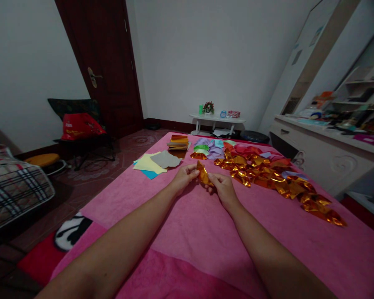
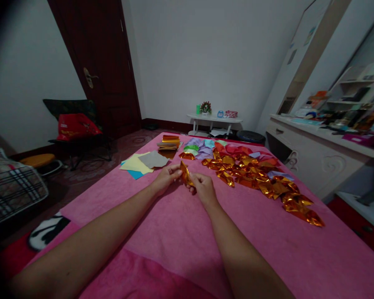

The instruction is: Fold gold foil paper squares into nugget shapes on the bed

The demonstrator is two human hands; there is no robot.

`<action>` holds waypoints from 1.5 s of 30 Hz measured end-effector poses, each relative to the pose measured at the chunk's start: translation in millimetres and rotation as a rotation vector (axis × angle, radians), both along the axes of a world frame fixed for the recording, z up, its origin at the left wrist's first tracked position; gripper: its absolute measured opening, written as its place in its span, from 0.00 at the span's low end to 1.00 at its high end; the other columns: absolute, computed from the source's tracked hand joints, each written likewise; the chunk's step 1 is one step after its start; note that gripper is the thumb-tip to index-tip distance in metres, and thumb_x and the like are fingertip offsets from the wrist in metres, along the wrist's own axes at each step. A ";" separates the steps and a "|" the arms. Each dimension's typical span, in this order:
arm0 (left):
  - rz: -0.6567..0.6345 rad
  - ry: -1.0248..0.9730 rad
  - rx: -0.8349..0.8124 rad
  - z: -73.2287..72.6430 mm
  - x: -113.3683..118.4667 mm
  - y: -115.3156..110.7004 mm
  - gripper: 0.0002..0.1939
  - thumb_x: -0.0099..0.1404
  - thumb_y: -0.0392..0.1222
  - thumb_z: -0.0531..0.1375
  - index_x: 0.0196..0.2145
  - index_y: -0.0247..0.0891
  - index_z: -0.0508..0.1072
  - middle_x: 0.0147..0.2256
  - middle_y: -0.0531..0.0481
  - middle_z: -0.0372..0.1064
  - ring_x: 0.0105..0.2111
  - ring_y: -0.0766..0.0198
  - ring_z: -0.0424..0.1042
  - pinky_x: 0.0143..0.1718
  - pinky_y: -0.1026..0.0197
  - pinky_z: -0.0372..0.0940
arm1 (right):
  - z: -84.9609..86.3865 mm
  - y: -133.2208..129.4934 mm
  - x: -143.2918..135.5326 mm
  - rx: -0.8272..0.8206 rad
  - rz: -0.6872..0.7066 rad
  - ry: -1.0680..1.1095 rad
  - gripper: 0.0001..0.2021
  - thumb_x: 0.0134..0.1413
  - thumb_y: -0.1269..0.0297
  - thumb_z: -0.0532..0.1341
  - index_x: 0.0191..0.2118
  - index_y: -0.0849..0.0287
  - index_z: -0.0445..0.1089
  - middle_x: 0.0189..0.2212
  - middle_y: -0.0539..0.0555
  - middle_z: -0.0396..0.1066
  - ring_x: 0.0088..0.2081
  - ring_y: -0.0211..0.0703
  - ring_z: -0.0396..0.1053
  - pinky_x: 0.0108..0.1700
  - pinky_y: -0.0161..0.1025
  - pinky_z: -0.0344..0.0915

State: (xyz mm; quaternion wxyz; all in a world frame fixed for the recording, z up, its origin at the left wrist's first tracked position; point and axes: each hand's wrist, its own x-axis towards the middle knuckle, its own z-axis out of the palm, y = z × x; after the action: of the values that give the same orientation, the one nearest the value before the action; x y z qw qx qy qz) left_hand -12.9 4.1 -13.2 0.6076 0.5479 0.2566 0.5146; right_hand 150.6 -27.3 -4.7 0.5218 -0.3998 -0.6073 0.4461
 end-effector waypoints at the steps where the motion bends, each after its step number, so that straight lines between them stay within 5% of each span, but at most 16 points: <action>1: -0.001 -0.008 -0.013 -0.9 0.5 0.8 0.26 0.52 0.50 0.67 0.46 0.33 0.74 0.32 0.45 0.72 0.26 0.69 0.67 0.29 0.65 0.58 | 0.6 -0.6 -0.5 -0.002 0.020 0.001 0.20 0.52 0.48 0.59 0.22 0.61 0.70 0.16 0.49 0.66 0.16 0.32 0.59 0.19 0.31 0.55; 12: -0.055 0.044 -0.006 0.0 0.2 -2.0 0.23 0.51 0.50 0.68 0.40 0.30 0.77 0.28 0.45 0.72 0.23 0.68 0.66 0.27 0.66 0.56 | 4.3 -4.4 -1.6 0.030 0.036 -0.122 0.22 0.52 0.48 0.59 0.19 0.61 0.69 0.16 0.50 0.67 0.17 0.33 0.60 0.21 0.31 0.57; 21: -0.086 0.063 -0.023 -5.4 0.4 2.5 0.23 0.55 0.47 0.66 0.45 0.30 0.76 0.29 0.46 0.72 0.23 0.72 0.63 0.27 0.68 0.54 | 1.8 -0.7 1.3 0.046 -0.167 -0.122 0.19 0.51 0.51 0.60 0.20 0.60 0.66 0.13 0.46 0.61 0.17 0.34 0.58 0.21 0.31 0.54; 32: -0.118 0.068 -0.062 -1.0 -1.4 0.3 0.23 0.52 0.40 0.65 0.46 0.31 0.76 0.31 0.44 0.74 0.23 0.72 0.65 0.26 0.67 0.57 | -11.4 10.9 5.9 0.029 -0.134 -0.076 0.17 0.51 0.51 0.59 0.22 0.59 0.65 0.17 0.47 0.63 0.20 0.35 0.58 0.23 0.32 0.53; 39: 0.089 0.078 -0.058 2.8 7.0 -4.8 0.21 0.45 0.45 0.70 0.35 0.29 0.77 0.28 0.46 0.74 0.22 0.68 0.69 0.25 0.66 0.61 | -5.9 5.3 -0.7 0.047 -0.118 -0.133 0.19 0.52 0.48 0.58 0.21 0.59 0.64 0.15 0.46 0.60 0.17 0.34 0.56 0.20 0.32 0.51; 42: 0.302 0.107 -0.079 0.7 10.3 -2.0 0.17 0.42 0.44 0.71 0.26 0.29 0.74 0.19 0.51 0.69 0.16 0.70 0.64 0.19 0.68 0.58 | -3.2 0.6 -7.9 0.068 -0.102 -0.177 0.18 0.47 0.49 0.63 0.38 0.57 0.68 0.26 0.50 0.71 0.22 0.38 0.65 0.23 0.33 0.59; 45: 0.384 0.145 -0.071 1.1 11.0 -0.6 0.15 0.40 0.41 0.71 0.23 0.30 0.71 0.18 0.52 0.68 0.15 0.71 0.64 0.18 0.69 0.56 | -5.7 0.7 -11.2 0.140 -0.151 -0.255 0.30 0.37 0.55 0.69 0.50 0.53 0.64 0.38 0.53 0.74 0.30 0.42 0.71 0.30 0.36 0.65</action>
State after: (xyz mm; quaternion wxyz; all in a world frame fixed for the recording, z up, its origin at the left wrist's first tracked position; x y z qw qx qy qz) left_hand -1.9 3.4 -12.2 0.4972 0.5026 0.4173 0.5710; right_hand 139.4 -26.6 -10.4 0.4991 -0.4604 -0.6665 0.3077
